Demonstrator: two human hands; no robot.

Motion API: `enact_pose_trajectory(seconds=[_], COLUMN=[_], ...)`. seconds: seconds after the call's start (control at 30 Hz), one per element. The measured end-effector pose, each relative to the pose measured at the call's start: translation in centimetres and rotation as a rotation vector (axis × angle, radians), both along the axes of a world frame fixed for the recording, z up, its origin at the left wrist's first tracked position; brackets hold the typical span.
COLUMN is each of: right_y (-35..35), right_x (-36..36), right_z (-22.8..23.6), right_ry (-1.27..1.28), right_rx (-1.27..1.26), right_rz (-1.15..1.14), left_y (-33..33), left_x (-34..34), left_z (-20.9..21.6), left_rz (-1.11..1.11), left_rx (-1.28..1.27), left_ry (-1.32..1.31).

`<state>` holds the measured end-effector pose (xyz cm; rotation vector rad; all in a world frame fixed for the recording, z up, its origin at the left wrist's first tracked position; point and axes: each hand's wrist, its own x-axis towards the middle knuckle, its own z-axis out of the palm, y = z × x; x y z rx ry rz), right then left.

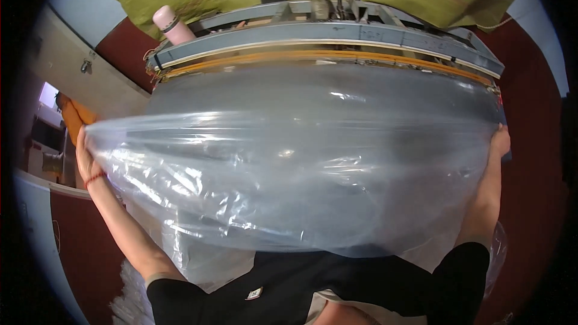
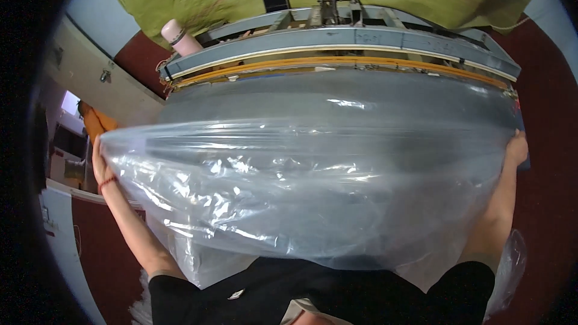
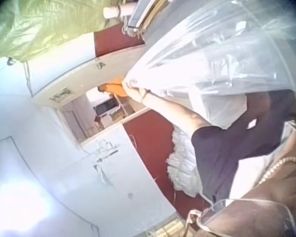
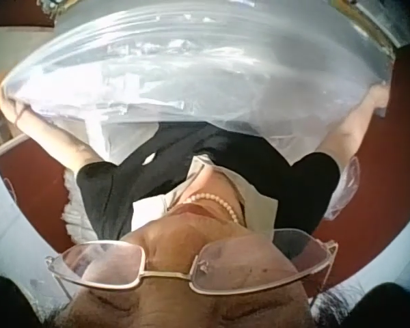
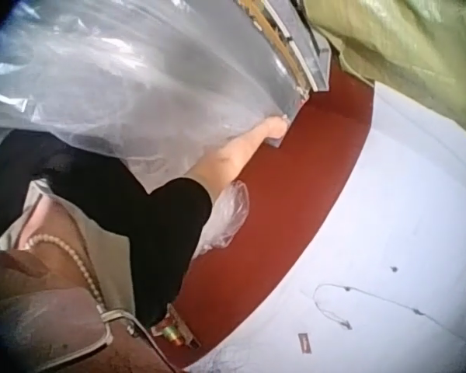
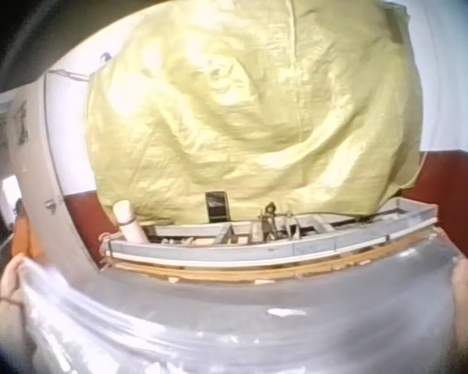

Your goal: The person aligns and manages large plastic film sheets on a sealing machine by hand.

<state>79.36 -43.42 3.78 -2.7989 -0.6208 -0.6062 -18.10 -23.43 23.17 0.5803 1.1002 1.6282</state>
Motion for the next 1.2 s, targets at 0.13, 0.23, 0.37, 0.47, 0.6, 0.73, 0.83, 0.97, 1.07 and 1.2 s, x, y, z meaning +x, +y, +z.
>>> enact_pose_trajectory(seconds=[0.13,0.23,0.37,0.47,0.6,0.73,0.83,0.97,1.07,1.2], right_y=[0.0,-0.1,-0.3,-0.2,-0.1,-1.0,-2.6,-7.8,-11.0,-13.7], right_x=[0.1,0.9,2.0,1.9,1.4,4.0,8.0,11.7,10.8,9.0], right_z=[-0.1,-0.6,-1.1,-0.8,-0.6,-2.0,-3.9,-2.1,1.2,4.0], right_ry=[0.018,-0.008,0.023,0.053,0.053,0.064,0.167,0.706,0.783,0.784], right_rx=[-0.001,-0.012,0.012,-0.057,-0.046,0.018,0.343,0.873,1.251,1.334], right_rz=[-0.042,-0.050,0.004,-0.050,-0.046,-0.046,0.172,0.440,0.485,0.466], left_y=[-0.8,-2.3,1.1,3.0,4.1,5.2,6.3,8.1,9.2,9.6], left_x=[12.2,19.5,17.2,15.3,17.3,20.2,20.9,21.7,22.5,22.7], left_z=[0.1,-6.2,-10.9,-13.3,-15.3,-16.4,-16.7,-17.6,-18.7,-19.3], left_rz=[0.467,-0.749,-0.613,-0.426,-0.436,-0.589,-0.439,-0.261,-0.140,-0.089], left_rx=[0.861,0.764,0.043,-0.075,0.464,0.559,0.650,0.523,0.463,0.530], left_ry=[1.589,2.083,1.903,2.003,2.147,2.097,1.906,1.772,1.612,1.559])
